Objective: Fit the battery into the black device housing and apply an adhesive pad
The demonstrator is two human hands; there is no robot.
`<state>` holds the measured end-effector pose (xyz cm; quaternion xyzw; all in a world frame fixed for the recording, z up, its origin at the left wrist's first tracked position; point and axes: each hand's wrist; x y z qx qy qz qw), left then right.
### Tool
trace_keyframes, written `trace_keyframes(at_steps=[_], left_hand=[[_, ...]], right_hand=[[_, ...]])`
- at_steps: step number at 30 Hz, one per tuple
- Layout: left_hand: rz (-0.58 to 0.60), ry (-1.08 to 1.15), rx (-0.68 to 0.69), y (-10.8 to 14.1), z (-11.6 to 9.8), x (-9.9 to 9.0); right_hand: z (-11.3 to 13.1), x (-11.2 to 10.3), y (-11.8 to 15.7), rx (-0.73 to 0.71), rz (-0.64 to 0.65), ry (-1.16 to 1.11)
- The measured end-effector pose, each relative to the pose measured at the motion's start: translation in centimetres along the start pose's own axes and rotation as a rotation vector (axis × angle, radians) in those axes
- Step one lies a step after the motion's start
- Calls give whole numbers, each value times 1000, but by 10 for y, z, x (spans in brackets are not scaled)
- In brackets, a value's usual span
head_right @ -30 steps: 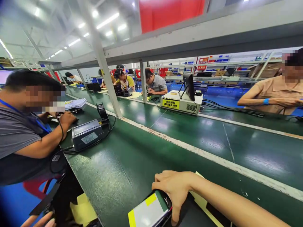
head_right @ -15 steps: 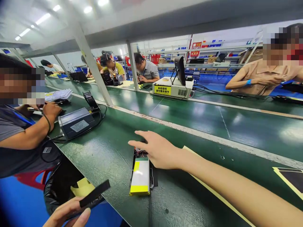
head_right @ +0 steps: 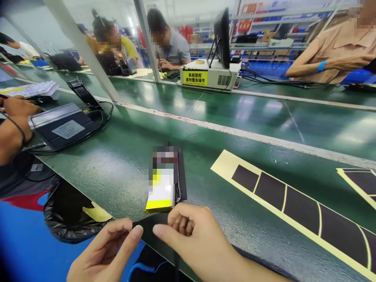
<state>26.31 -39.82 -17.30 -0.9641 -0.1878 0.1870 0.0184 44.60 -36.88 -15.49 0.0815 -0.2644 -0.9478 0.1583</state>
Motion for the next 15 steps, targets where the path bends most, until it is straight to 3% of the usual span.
trace_keyframes(at_steps=[4,8,15], left_hand=[[42,-5,5,-1,6,6],[-8,-6,41,-1,10,17],[-153,-63,311,2,18,33]], right_hand=[[-6,1,-2,-38,-20,-59],[-12,3,-4,-149,-163,16],[-18,4,-8,-382,-352,185]])
Point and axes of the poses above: each hand's wrist, its own y-axis away from the middle knuckle, its own x-axis out of the palm, z = x × y, and after that the axes turned 11 degrees about x, right-handed
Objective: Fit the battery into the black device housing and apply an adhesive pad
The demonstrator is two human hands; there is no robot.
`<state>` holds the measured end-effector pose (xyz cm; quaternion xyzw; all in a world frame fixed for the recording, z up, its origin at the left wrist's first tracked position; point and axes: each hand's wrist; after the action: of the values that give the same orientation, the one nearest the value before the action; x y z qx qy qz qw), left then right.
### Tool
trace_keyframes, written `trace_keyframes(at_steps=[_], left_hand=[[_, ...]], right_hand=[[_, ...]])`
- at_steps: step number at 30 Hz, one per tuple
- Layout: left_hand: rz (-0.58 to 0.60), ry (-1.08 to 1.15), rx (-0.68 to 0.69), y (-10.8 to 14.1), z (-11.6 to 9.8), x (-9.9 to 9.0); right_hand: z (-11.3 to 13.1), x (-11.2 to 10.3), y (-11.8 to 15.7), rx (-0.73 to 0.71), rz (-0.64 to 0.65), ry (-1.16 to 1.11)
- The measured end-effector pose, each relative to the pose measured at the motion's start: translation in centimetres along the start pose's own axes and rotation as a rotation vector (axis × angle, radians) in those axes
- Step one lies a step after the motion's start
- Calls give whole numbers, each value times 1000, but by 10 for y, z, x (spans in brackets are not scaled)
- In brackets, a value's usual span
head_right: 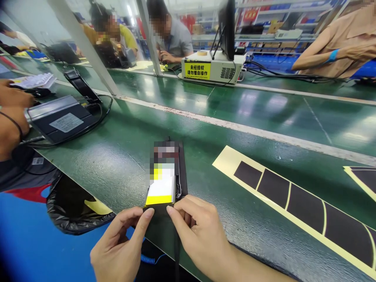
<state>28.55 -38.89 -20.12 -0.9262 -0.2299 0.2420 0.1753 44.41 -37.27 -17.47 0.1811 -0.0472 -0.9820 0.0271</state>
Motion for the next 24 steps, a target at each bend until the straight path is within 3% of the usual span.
trace_keyframes(at_steps=[12,17,22,24], left_hand=[[-13,-47,223,1,-1,5],[-4,-108,251,-1,0,5],[32,-199,422,-12,5,-3],[57,-308,449,-19,9,-8]], right_hand=[[-3,2,-1,-198,-113,104],[-3,3,-2,-287,-157,169],[-10,1,-8,-499,-260,400],[-12,-1,-12,-520,-279,524]])
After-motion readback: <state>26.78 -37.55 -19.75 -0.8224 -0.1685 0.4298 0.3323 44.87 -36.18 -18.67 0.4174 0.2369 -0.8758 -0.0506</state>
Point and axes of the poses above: each hand's wrist, its own y-axis away from the middle knuckle, its own x-axis out of the palm, z = x × y, and after that the axes turned 11 degrees about x, right-handed
